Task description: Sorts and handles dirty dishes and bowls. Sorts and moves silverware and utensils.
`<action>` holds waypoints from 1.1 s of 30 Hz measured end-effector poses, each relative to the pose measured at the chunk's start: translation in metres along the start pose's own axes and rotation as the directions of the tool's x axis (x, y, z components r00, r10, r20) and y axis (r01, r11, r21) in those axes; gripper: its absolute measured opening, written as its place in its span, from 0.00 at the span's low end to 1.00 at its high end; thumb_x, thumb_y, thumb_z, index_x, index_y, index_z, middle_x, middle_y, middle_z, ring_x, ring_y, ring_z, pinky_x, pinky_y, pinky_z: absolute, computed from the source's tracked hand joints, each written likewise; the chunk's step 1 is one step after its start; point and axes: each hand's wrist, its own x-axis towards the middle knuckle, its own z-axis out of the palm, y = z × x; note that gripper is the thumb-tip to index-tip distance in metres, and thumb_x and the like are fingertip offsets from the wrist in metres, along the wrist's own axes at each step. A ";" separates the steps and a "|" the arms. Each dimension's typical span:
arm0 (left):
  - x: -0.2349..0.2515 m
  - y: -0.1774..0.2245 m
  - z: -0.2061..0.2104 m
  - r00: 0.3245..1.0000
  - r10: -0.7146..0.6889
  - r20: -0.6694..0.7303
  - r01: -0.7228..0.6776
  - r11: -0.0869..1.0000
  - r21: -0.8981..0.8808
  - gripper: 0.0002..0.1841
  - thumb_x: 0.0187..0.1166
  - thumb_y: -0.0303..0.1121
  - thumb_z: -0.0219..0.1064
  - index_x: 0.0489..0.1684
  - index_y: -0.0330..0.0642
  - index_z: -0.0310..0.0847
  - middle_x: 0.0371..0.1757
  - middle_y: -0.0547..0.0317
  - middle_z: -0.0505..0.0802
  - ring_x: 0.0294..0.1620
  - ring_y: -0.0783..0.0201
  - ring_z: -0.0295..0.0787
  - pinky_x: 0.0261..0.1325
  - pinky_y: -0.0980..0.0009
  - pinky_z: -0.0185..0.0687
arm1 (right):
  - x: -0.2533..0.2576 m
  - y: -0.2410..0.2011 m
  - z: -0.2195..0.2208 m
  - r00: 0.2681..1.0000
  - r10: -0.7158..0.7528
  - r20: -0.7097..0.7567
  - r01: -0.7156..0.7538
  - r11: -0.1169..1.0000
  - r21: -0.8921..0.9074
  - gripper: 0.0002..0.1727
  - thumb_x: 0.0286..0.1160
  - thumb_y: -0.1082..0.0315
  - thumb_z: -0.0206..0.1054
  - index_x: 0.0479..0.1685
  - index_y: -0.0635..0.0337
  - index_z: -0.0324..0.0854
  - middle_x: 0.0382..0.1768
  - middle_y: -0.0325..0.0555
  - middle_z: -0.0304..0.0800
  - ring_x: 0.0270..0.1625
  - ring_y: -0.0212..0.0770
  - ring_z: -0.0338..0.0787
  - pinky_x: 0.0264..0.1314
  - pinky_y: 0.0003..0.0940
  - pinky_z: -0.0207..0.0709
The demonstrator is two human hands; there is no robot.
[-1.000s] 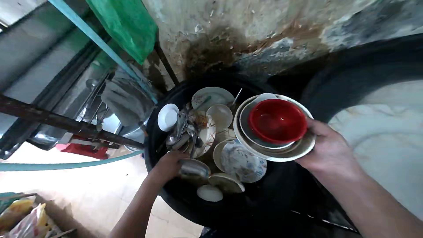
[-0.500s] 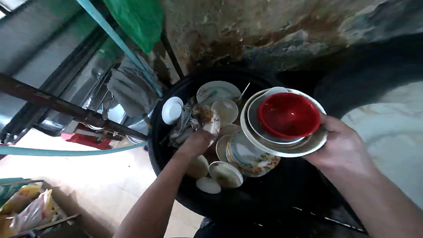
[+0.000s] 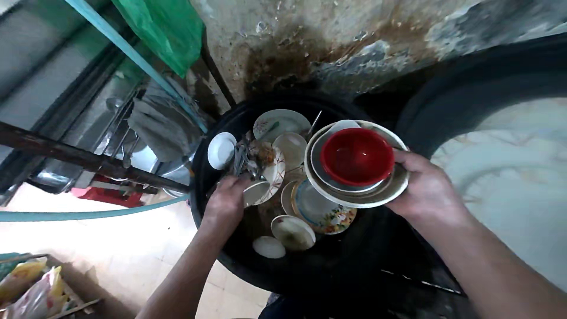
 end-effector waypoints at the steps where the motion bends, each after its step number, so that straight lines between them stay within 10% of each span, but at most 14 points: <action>1: 0.007 0.004 0.004 0.999 -0.004 -0.036 0.003 0.999 -0.039 0.18 0.76 0.18 0.65 0.60 0.43 0.91 0.59 0.46 0.92 0.62 0.48 0.90 0.65 0.49 0.87 | 0.001 0.000 -0.001 1.000 -0.007 0.011 0.007 1.000 -0.001 0.19 0.82 0.63 0.50 0.66 0.46 0.80 0.52 0.40 0.93 0.53 0.34 0.93 0.54 0.39 0.91; 8: 0.059 0.064 0.042 0.839 -0.217 0.499 0.431 0.825 -0.366 0.23 0.88 0.35 0.61 0.82 0.44 0.74 0.75 0.43 0.82 0.72 0.48 0.82 0.75 0.49 0.77 | -0.001 0.001 0.000 0.999 -0.033 0.010 0.032 0.999 0.042 0.20 0.84 0.64 0.48 0.67 0.48 0.79 0.55 0.41 0.92 0.56 0.35 0.92 0.59 0.41 0.89; 12: 0.038 0.056 0.034 0.791 -0.118 0.600 0.315 0.920 -0.235 0.22 0.92 0.44 0.57 0.70 0.35 0.82 0.69 0.39 0.86 0.69 0.46 0.85 0.74 0.47 0.78 | -0.001 0.002 -0.003 1.000 -0.020 0.008 0.019 0.998 0.061 0.20 0.84 0.63 0.49 0.68 0.47 0.79 0.54 0.42 0.92 0.56 0.36 0.92 0.58 0.42 0.89; 17: -0.022 0.038 0.042 0.464 0.050 0.884 0.209 0.964 -0.164 0.24 0.84 0.42 0.67 0.72 0.36 0.80 0.69 0.35 0.87 0.72 0.38 0.83 0.77 0.37 0.72 | -0.001 0.001 0.001 1.000 -0.014 -0.010 0.015 0.999 0.041 0.19 0.83 0.64 0.51 0.68 0.47 0.79 0.54 0.40 0.93 0.55 0.35 0.93 0.57 0.40 0.90; 22: -0.025 0.009 0.045 0.496 -0.122 0.860 0.014 0.991 0.132 0.21 0.84 0.40 0.65 0.74 0.45 0.80 0.69 0.40 0.88 0.72 0.37 0.82 0.71 0.35 0.77 | -0.003 0.001 0.001 0.999 -0.034 0.025 0.034 0.999 0.020 0.18 0.83 0.64 0.50 0.63 0.46 0.82 0.51 0.39 0.93 0.53 0.33 0.93 0.55 0.36 0.91; 28: -0.015 -0.006 0.046 0.414 -0.299 0.860 0.089 0.953 0.289 0.30 0.81 0.52 0.68 0.74 0.37 0.79 0.77 0.35 0.81 0.81 0.34 0.72 0.78 0.31 0.67 | -0.003 0.000 0.000 1.000 -0.016 -0.002 0.016 0.999 -0.034 0.20 0.86 0.62 0.49 0.68 0.46 0.80 0.54 0.38 0.93 0.54 0.33 0.93 0.56 0.37 0.90; 33: -0.020 0.009 0.048 0.446 -0.199 0.873 -0.036 0.970 0.239 0.18 0.85 0.30 0.60 0.72 0.42 0.80 0.68 0.36 0.86 0.72 0.33 0.81 0.68 0.34 0.78 | -0.004 0.000 -0.002 1.000 0.004 -0.030 -0.005 1.000 -0.015 0.19 0.84 0.62 0.52 0.70 0.47 0.77 0.54 0.40 0.92 0.54 0.35 0.93 0.55 0.39 0.90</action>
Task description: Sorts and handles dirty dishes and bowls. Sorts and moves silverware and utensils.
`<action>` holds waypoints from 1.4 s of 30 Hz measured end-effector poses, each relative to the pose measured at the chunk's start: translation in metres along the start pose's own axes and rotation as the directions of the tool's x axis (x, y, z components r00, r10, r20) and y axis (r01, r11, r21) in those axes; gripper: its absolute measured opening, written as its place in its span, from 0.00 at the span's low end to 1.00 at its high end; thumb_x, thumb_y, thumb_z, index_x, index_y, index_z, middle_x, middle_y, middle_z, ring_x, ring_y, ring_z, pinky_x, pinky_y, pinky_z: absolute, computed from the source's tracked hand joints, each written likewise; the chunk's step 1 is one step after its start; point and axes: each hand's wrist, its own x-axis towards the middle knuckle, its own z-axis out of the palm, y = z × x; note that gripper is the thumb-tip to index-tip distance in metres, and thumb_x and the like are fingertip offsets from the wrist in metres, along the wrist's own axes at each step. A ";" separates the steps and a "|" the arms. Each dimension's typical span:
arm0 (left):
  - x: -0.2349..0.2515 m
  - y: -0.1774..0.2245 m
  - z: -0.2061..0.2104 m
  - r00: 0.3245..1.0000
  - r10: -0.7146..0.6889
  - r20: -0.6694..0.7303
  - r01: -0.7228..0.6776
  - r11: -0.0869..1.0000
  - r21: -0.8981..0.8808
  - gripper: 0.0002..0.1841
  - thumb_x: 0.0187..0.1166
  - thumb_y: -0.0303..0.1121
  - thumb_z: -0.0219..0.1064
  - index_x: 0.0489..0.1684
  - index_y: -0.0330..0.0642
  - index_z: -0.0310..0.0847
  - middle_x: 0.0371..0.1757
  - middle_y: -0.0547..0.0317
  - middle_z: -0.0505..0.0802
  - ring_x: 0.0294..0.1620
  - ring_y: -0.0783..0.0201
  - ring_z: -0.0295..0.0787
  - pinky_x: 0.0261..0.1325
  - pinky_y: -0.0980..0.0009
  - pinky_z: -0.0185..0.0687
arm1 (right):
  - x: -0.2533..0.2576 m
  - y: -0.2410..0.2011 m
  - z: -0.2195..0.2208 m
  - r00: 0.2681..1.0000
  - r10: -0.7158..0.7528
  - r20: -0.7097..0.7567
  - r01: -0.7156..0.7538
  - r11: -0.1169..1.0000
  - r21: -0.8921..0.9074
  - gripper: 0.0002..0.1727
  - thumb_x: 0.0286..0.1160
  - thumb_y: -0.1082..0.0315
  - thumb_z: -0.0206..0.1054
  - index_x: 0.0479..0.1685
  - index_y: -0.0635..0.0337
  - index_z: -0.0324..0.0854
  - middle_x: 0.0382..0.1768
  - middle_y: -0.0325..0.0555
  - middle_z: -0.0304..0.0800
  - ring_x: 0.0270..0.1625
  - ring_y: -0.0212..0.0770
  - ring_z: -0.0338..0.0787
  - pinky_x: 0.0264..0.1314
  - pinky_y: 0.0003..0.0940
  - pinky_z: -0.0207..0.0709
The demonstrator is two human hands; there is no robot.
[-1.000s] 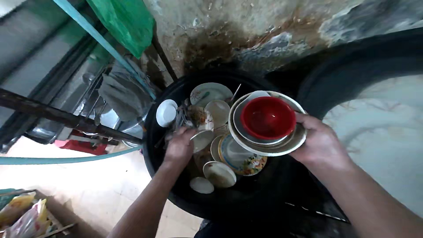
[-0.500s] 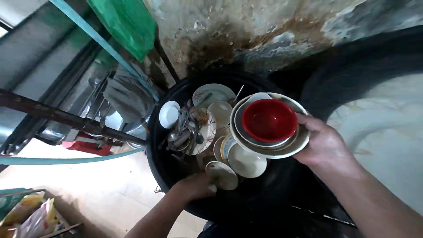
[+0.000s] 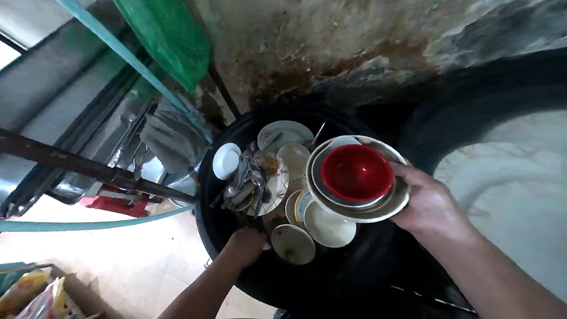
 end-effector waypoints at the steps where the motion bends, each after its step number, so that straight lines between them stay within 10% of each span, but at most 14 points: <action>1: -0.002 0.002 -0.002 0.999 0.029 -0.026 -0.028 0.999 0.032 0.18 0.85 0.28 0.58 0.72 0.44 0.80 0.66 0.36 0.88 0.70 0.34 0.83 0.67 0.35 0.79 | 0.001 0.000 -0.001 1.000 -0.003 -0.005 0.003 1.000 0.002 0.19 0.84 0.62 0.52 0.70 0.47 0.77 0.54 0.41 0.92 0.54 0.35 0.93 0.55 0.39 0.90; 6: -0.027 -0.001 -0.033 0.916 -0.028 -0.400 0.019 0.999 -0.028 0.23 0.80 0.19 0.59 0.73 0.41 0.82 0.77 0.40 0.82 0.80 0.37 0.75 0.81 0.41 0.70 | 0.000 -0.001 0.002 0.999 0.010 -0.051 -0.012 1.000 -0.024 0.20 0.88 0.62 0.51 0.75 0.48 0.73 0.57 0.42 0.92 0.56 0.38 0.93 0.56 0.40 0.90; 10: -0.062 0.023 -0.084 0.577 -0.151 -0.803 -0.312 0.868 -0.387 0.24 0.84 0.26 0.62 0.80 0.47 0.77 0.72 0.48 0.87 0.70 0.53 0.86 0.72 0.49 0.82 | -0.001 -0.003 0.007 0.996 0.044 -0.075 -0.054 0.990 -0.131 0.22 0.87 0.62 0.51 0.78 0.46 0.72 0.58 0.41 0.91 0.56 0.37 0.92 0.56 0.41 0.89; 15: -0.069 0.070 -0.148 0.123 0.095 -0.988 -0.578 0.816 0.006 0.21 0.80 0.21 0.63 0.72 0.44 0.83 0.65 0.50 0.90 0.64 0.60 0.89 0.65 0.59 0.87 | -0.002 -0.002 0.009 0.995 0.065 -0.072 -0.078 0.975 -0.207 0.24 0.86 0.61 0.53 0.80 0.45 0.71 0.60 0.43 0.91 0.57 0.40 0.92 0.56 0.43 0.89; 17: -0.058 0.078 -0.168 0.186 0.199 -0.962 -0.518 0.852 0.076 0.22 0.81 0.22 0.63 0.72 0.53 0.84 0.63 0.51 0.89 0.62 0.56 0.88 0.62 0.55 0.88 | -0.003 -0.003 0.010 0.994 0.081 -0.068 -0.094 0.973 -0.212 0.22 0.88 0.60 0.52 0.78 0.45 0.73 0.58 0.43 0.92 0.56 0.39 0.93 0.54 0.42 0.89; 22: -0.028 0.090 -0.190 0.676 0.228 -0.701 -0.466 0.869 -0.167 0.21 0.92 0.43 0.56 0.82 0.57 0.75 0.76 0.52 0.84 0.71 0.50 0.84 0.70 0.44 0.81 | -0.002 -0.003 0.008 0.994 0.098 -0.047 -0.104 0.984 -0.147 0.21 0.92 0.58 0.49 0.77 0.47 0.75 0.58 0.44 0.92 0.57 0.40 0.93 0.56 0.42 0.89; 26: -0.014 0.086 -0.180 0.623 0.260 -0.738 -0.606 0.756 -0.245 0.25 0.95 0.48 0.49 0.79 0.43 0.78 0.81 0.46 0.79 0.80 0.49 0.76 0.80 0.46 0.72 | 0.001 -0.001 0.005 0.997 0.077 -0.028 -0.079 0.992 -0.101 0.21 0.92 0.58 0.47 0.78 0.46 0.74 0.59 0.43 0.91 0.58 0.39 0.92 0.58 0.42 0.89; 30: -0.011 0.070 -0.178 0.548 0.023 -0.836 -0.662 0.623 -0.417 0.24 0.95 0.45 0.47 0.77 0.45 0.79 0.80 0.50 0.79 0.67 0.57 0.86 0.61 0.58 0.87 | -0.001 -0.004 0.004 0.999 0.026 -0.035 -0.025 0.999 0.033 0.20 0.92 0.59 0.48 0.74 0.48 0.77 0.55 0.42 0.93 0.55 0.37 0.93 0.55 0.39 0.90; 37: -0.005 0.031 -0.124 0.735 -0.043 -0.677 -0.521 0.603 -0.604 0.23 0.93 0.52 0.52 0.78 0.53 0.78 0.66 0.47 0.89 0.55 0.49 0.90 0.56 0.46 0.86 | -0.031 -0.050 -0.022 0.984 -0.177 -0.005 0.177 0.979 0.100 0.18 0.87 0.58 0.49 0.58 0.45 0.85 0.49 0.39 0.94 0.51 0.32 0.94 0.52 0.37 0.92; 42: 0.026 0.043 -0.117 0.772 0.029 -0.635 -0.484 0.674 -0.558 0.22 0.92 0.47 0.56 0.78 0.50 0.79 0.75 0.48 0.85 0.69 0.48 0.85 0.70 0.43 0.80 | -0.059 -0.069 -0.109 0.951 -0.304 -0.054 0.308 0.944 0.119 0.18 0.88 0.50 0.53 0.65 0.41 0.83 0.58 0.35 0.92 0.60 0.30 0.91 0.61 0.36 0.89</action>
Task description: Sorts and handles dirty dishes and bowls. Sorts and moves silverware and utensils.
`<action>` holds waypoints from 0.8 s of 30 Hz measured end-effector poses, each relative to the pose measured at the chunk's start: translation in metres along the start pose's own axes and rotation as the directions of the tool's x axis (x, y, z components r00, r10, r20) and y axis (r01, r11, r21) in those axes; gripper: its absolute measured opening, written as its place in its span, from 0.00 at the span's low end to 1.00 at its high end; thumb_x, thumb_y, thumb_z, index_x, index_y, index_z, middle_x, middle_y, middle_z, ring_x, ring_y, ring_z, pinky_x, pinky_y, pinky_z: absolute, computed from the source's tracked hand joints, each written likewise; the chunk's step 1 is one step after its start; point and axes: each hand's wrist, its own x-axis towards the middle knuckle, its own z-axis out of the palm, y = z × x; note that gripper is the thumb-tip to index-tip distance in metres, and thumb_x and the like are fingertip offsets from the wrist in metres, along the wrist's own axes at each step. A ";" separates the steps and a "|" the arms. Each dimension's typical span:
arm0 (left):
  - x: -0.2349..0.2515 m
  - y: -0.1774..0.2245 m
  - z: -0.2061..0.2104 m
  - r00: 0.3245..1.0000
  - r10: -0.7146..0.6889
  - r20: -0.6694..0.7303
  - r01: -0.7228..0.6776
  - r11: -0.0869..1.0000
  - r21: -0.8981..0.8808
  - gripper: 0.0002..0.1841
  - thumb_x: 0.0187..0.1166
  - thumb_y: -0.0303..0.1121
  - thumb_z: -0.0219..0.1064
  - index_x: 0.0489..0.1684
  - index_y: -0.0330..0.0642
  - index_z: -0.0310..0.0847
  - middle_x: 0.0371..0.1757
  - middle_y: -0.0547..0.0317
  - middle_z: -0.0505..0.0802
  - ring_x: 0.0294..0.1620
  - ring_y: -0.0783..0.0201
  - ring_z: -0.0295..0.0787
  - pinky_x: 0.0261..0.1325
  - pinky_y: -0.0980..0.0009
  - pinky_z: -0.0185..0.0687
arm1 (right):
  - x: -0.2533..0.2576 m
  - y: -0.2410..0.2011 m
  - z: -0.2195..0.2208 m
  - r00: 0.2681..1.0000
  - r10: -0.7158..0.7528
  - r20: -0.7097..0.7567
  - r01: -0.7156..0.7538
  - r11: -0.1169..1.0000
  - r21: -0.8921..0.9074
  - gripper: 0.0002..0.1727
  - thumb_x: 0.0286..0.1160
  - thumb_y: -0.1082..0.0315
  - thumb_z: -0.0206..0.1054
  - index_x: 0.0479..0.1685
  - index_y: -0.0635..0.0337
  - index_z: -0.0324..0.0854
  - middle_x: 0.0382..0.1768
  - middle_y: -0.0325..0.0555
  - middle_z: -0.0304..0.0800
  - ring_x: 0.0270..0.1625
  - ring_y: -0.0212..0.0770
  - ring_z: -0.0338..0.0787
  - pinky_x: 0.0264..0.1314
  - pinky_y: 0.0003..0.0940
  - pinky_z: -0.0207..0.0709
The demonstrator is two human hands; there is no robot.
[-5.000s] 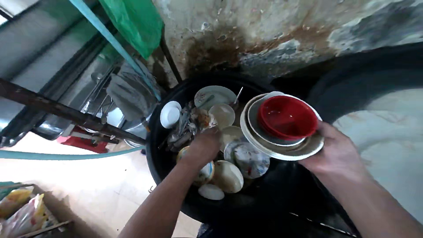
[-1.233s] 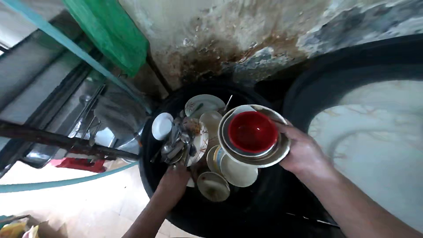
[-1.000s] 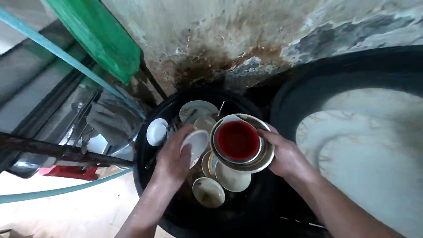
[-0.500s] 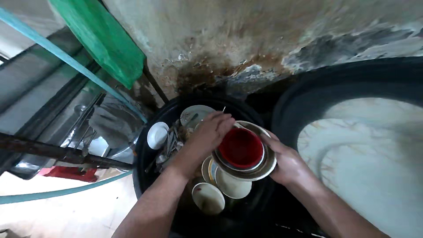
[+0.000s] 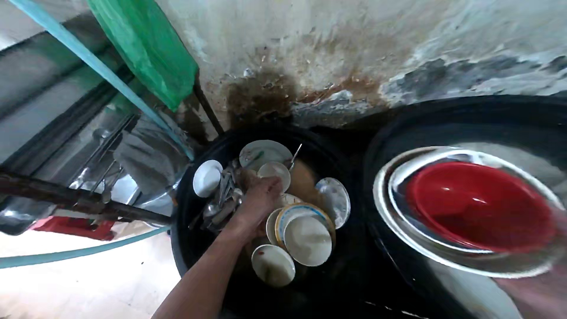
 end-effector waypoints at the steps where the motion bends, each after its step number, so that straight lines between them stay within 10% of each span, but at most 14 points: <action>1: 0.008 0.001 0.012 0.999 0.018 0.047 -0.021 0.998 0.055 0.21 0.92 0.44 0.56 0.77 0.47 0.79 0.75 0.47 0.84 0.72 0.48 0.84 0.74 0.44 0.78 | -0.006 -0.002 -0.012 0.998 -0.027 -0.057 0.027 1.000 -0.008 0.18 0.90 0.52 0.50 0.63 0.41 0.83 0.57 0.33 0.92 0.60 0.29 0.91 0.61 0.34 0.88; 7: 0.026 0.007 0.076 0.945 -0.033 0.325 -0.106 0.910 0.401 0.26 0.92 0.47 0.54 0.82 0.42 0.74 0.85 0.48 0.76 0.87 0.51 0.69 0.88 0.49 0.63 | -0.008 0.017 -0.036 0.992 -0.062 -0.113 0.067 0.997 0.037 0.21 0.77 0.45 0.63 0.63 0.41 0.83 0.59 0.36 0.91 0.63 0.35 0.90 0.63 0.42 0.88; 12: 0.025 0.016 0.062 0.950 -0.081 0.302 -0.100 0.837 0.538 0.27 0.92 0.49 0.53 0.85 0.49 0.72 0.77 0.46 0.84 0.81 0.46 0.76 0.85 0.41 0.63 | -0.010 0.018 -0.014 0.970 -0.051 -0.239 0.050 0.999 -0.012 0.20 0.87 0.52 0.43 0.59 0.41 0.81 0.54 0.33 0.91 0.59 0.31 0.91 0.59 0.36 0.89; 18: 0.114 0.018 0.050 0.954 0.096 0.285 -0.273 0.676 0.685 0.20 0.82 0.22 0.61 0.72 0.39 0.81 0.82 0.41 0.77 0.83 0.39 0.71 0.83 0.44 0.69 | -0.002 0.012 0.006 0.989 -0.027 -0.147 0.006 0.990 -0.138 0.22 0.87 0.55 0.40 0.56 0.39 0.84 0.49 0.32 0.94 0.53 0.28 0.93 0.52 0.30 0.90; 24: 0.129 0.000 0.034 0.965 0.041 0.260 -0.242 0.527 0.814 0.19 0.78 0.31 0.69 0.68 0.43 0.85 0.74 0.41 0.83 0.77 0.36 0.75 0.77 0.37 0.70 | -0.001 0.008 0.008 0.975 -0.032 -0.222 -0.008 0.984 -0.178 0.27 0.91 0.57 0.31 0.56 0.42 0.82 0.49 0.33 0.93 0.52 0.30 0.92 0.53 0.33 0.89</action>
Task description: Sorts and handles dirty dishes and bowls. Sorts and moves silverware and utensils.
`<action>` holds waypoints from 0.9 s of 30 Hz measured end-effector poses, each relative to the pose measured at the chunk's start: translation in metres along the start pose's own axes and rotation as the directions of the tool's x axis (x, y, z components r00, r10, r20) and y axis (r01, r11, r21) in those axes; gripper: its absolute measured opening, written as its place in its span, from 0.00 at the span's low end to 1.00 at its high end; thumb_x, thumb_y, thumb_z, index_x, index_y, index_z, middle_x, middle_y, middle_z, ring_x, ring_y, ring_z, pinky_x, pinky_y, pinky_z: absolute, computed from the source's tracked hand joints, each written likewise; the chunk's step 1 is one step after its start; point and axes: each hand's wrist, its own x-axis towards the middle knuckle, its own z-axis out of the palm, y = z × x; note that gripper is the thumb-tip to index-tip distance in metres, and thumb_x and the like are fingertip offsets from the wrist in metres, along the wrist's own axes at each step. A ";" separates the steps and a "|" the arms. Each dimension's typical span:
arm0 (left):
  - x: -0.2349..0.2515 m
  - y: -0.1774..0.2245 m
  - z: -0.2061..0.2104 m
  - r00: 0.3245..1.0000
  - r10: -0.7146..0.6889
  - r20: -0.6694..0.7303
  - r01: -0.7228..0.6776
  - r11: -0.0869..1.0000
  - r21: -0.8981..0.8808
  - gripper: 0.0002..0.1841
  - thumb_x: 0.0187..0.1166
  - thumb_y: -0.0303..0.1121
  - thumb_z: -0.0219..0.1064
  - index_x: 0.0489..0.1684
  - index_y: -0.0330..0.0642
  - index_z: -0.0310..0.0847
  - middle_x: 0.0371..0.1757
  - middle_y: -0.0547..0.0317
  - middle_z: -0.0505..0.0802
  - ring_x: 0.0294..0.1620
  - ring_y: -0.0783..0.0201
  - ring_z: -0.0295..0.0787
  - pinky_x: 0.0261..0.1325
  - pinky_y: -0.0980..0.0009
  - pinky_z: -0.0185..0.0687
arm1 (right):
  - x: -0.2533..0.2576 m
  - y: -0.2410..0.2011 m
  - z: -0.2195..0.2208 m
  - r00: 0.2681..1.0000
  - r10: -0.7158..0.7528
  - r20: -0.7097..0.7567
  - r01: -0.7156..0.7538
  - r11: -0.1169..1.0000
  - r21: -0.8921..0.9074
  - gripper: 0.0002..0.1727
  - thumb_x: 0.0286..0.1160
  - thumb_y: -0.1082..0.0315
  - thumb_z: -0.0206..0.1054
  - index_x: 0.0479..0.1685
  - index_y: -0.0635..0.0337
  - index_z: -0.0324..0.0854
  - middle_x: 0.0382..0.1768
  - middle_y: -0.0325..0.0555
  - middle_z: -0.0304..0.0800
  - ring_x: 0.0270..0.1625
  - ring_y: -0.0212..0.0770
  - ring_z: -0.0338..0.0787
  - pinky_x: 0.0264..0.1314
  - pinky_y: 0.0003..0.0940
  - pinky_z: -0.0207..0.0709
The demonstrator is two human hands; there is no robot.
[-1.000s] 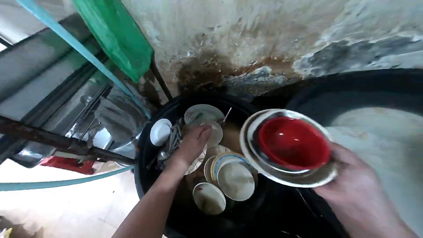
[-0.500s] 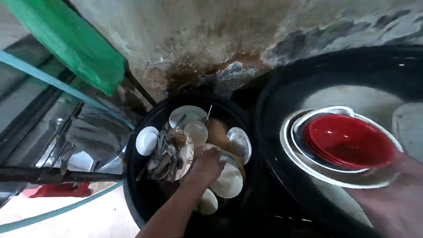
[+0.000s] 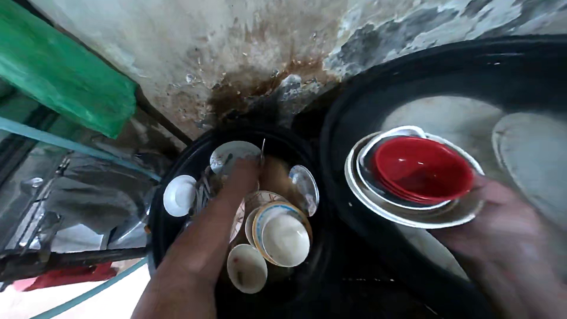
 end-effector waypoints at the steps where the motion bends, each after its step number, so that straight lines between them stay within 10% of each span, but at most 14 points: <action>1: -0.006 -0.006 -0.003 0.998 0.019 -0.053 -0.020 1.000 -0.007 0.18 0.79 0.32 0.69 0.67 0.44 0.85 0.71 0.41 0.86 0.75 0.36 0.78 0.76 0.38 0.73 | 0.001 0.001 -0.001 0.999 -0.018 0.029 0.017 1.000 0.020 0.27 0.90 0.58 0.32 0.56 0.42 0.83 0.50 0.33 0.93 0.54 0.30 0.92 0.55 0.33 0.89; 6: -0.036 -0.010 -0.043 0.933 -0.170 -0.316 0.091 0.964 -0.249 0.21 0.83 0.22 0.60 0.74 0.45 0.83 0.73 0.39 0.84 0.75 0.40 0.79 0.74 0.42 0.78 | 0.001 0.004 0.002 0.998 -0.059 0.006 0.058 0.997 0.052 0.26 0.91 0.58 0.33 0.65 0.44 0.81 0.55 0.36 0.92 0.57 0.31 0.91 0.59 0.37 0.88; 11: -0.062 0.031 -0.111 0.826 -0.461 -0.325 0.010 0.589 -0.808 0.18 0.83 0.24 0.62 0.70 0.39 0.83 0.74 0.44 0.82 0.69 0.49 0.82 0.68 0.46 0.80 | 0.001 0.005 0.009 0.996 -0.023 -0.084 0.030 0.997 0.077 0.25 0.93 0.58 0.37 0.78 0.48 0.72 0.63 0.41 0.89 0.63 0.38 0.90 0.65 0.44 0.86; 18: -0.092 0.121 -0.156 0.933 -0.255 -0.253 -0.173 0.299 -0.938 0.18 0.75 0.21 0.64 0.64 0.42 0.84 0.57 0.52 0.90 0.48 0.60 0.91 0.47 0.59 0.91 | 0.002 0.006 0.011 0.990 0.010 -0.138 -0.006 1.000 0.029 0.23 0.93 0.60 0.42 0.81 0.50 0.68 0.64 0.42 0.88 0.64 0.37 0.89 0.66 0.43 0.85; 23: -0.085 0.167 -0.129 0.996 -0.055 -0.073 -0.058 0.236 -0.970 0.22 0.81 0.25 0.64 0.76 0.44 0.78 0.70 0.46 0.83 0.45 0.56 0.93 0.41 0.58 0.94 | -0.002 0.010 0.005 0.995 0.027 -0.099 -0.023 0.999 0.047 0.22 0.94 0.56 0.39 0.74 0.44 0.75 0.55 0.35 0.91 0.56 0.33 0.92 0.58 0.39 0.89; 27: -0.100 0.171 -0.105 0.980 -0.022 -0.195 -0.184 0.249 -0.951 0.24 0.92 0.37 0.55 0.87 0.48 0.68 0.87 0.46 0.68 0.41 0.59 0.89 0.37 0.62 0.90 | 0.003 0.023 -0.012 0.999 0.054 -0.003 -0.053 0.990 0.133 0.24 0.93 0.51 0.37 0.69 0.41 0.77 0.57 0.35 0.91 0.59 0.33 0.91 0.60 0.41 0.88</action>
